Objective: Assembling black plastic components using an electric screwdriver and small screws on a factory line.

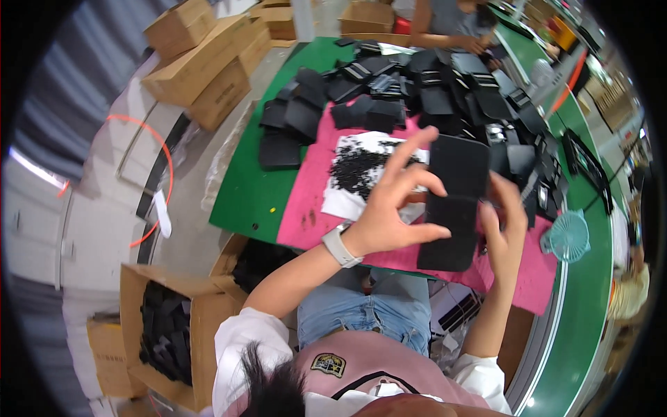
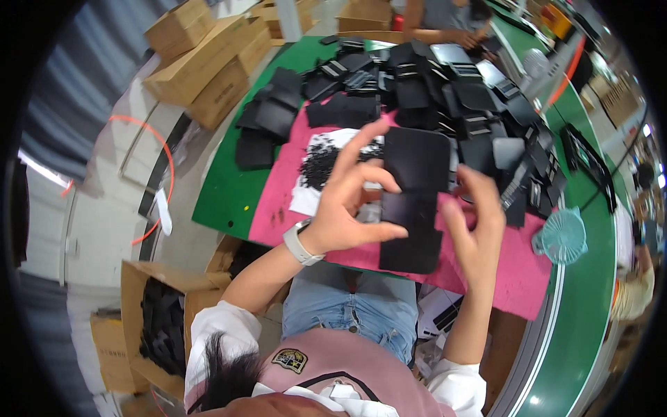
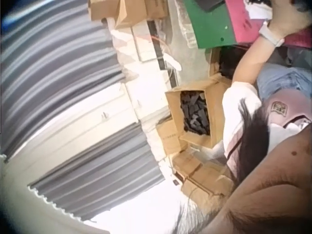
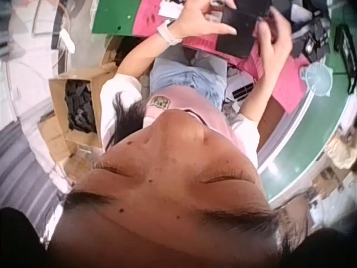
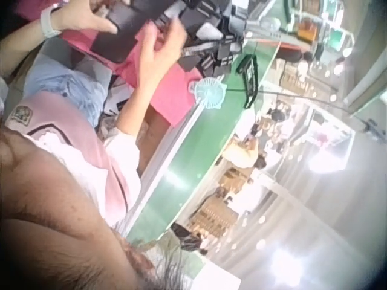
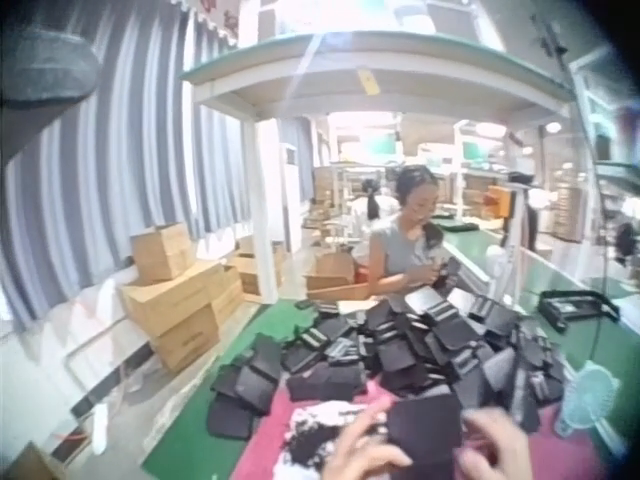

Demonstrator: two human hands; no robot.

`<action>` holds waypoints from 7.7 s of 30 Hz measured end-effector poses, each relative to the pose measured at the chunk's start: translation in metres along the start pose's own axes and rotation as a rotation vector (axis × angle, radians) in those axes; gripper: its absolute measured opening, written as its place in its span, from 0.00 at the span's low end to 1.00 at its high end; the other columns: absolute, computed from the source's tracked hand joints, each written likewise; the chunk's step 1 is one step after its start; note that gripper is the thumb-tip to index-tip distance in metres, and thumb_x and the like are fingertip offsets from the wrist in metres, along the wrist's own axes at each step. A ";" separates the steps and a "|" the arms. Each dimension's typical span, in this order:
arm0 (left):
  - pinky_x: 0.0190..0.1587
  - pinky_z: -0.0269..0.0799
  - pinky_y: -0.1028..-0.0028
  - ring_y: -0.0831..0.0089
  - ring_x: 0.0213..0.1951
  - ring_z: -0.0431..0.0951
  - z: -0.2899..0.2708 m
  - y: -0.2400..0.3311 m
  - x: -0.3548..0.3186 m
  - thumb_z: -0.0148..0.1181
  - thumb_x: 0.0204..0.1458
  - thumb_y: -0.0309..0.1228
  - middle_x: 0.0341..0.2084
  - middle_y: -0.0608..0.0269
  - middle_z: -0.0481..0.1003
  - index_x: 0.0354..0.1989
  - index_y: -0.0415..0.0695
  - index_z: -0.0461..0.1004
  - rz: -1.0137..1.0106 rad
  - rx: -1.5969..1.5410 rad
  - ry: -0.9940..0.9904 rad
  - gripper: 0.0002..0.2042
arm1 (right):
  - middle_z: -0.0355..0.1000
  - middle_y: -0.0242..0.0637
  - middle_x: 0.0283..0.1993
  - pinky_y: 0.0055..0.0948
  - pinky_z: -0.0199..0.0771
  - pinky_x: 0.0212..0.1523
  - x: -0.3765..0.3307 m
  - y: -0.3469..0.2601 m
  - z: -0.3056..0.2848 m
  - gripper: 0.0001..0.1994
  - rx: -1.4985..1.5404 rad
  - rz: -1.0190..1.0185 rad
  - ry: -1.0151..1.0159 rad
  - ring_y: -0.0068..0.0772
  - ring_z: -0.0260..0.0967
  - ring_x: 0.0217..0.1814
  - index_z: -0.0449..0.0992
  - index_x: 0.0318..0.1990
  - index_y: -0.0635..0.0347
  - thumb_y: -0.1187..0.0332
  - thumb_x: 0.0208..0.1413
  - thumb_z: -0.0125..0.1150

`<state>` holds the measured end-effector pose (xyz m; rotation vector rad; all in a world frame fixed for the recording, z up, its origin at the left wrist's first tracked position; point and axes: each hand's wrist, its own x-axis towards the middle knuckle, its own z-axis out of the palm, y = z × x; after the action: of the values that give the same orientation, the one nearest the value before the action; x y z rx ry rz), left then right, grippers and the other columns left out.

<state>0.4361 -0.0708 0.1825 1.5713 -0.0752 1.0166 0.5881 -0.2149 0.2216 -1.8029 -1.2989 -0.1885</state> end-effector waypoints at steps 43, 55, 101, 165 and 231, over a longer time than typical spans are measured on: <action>0.46 0.69 0.67 0.61 0.42 0.76 -0.239 0.072 -0.061 0.53 0.57 0.36 0.39 0.52 0.75 0.44 0.39 0.74 -0.176 1.279 0.570 0.14 | 0.64 0.34 0.17 0.33 0.63 0.17 -0.031 -0.036 0.099 0.04 0.055 -0.519 -0.190 0.35 0.66 0.18 0.74 0.27 0.58 0.73 0.43 0.64; 0.41 0.72 0.60 0.49 0.38 0.78 -0.177 -0.009 0.056 0.68 0.42 0.42 0.33 0.45 0.78 0.42 0.36 0.75 -0.171 1.262 0.336 0.24 | 0.61 0.31 0.15 0.31 0.61 0.16 -0.029 -0.035 0.099 0.05 0.100 -0.606 -0.161 0.31 0.63 0.16 0.72 0.25 0.57 0.72 0.43 0.64; 0.51 0.68 0.58 0.47 0.47 0.73 -0.164 -0.118 0.146 0.64 0.46 0.45 0.42 0.40 0.74 0.49 0.32 0.68 -0.207 1.411 -0.128 0.29 | 0.64 0.32 0.17 0.33 0.67 0.19 -0.038 -0.021 0.101 0.05 0.168 -0.583 -0.147 0.34 0.67 0.20 0.72 0.26 0.57 0.70 0.41 0.63; 0.35 0.74 0.74 0.75 0.31 0.74 -0.154 0.000 0.054 0.56 0.49 0.28 0.26 0.67 0.69 0.26 0.43 0.69 -0.071 -0.401 1.135 0.04 | 0.72 0.38 0.38 0.36 0.74 0.45 0.150 -0.020 0.195 0.18 -0.021 -0.735 -0.416 0.40 0.69 0.48 0.76 0.42 0.59 0.73 0.39 0.59; 0.45 0.68 0.81 0.79 0.41 0.73 -0.041 -0.022 0.024 0.58 0.54 0.28 0.42 0.61 0.73 0.49 0.37 0.67 -0.628 -0.438 0.076 0.16 | 0.72 0.35 0.26 0.22 0.68 0.27 0.043 0.004 0.083 0.06 0.443 -0.145 -0.022 0.25 0.70 0.27 0.80 0.31 0.64 0.73 0.44 0.69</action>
<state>0.4405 -0.0190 0.1772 1.0477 0.2236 0.5133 0.5815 -0.1255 0.1942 -1.3413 -1.3637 0.0408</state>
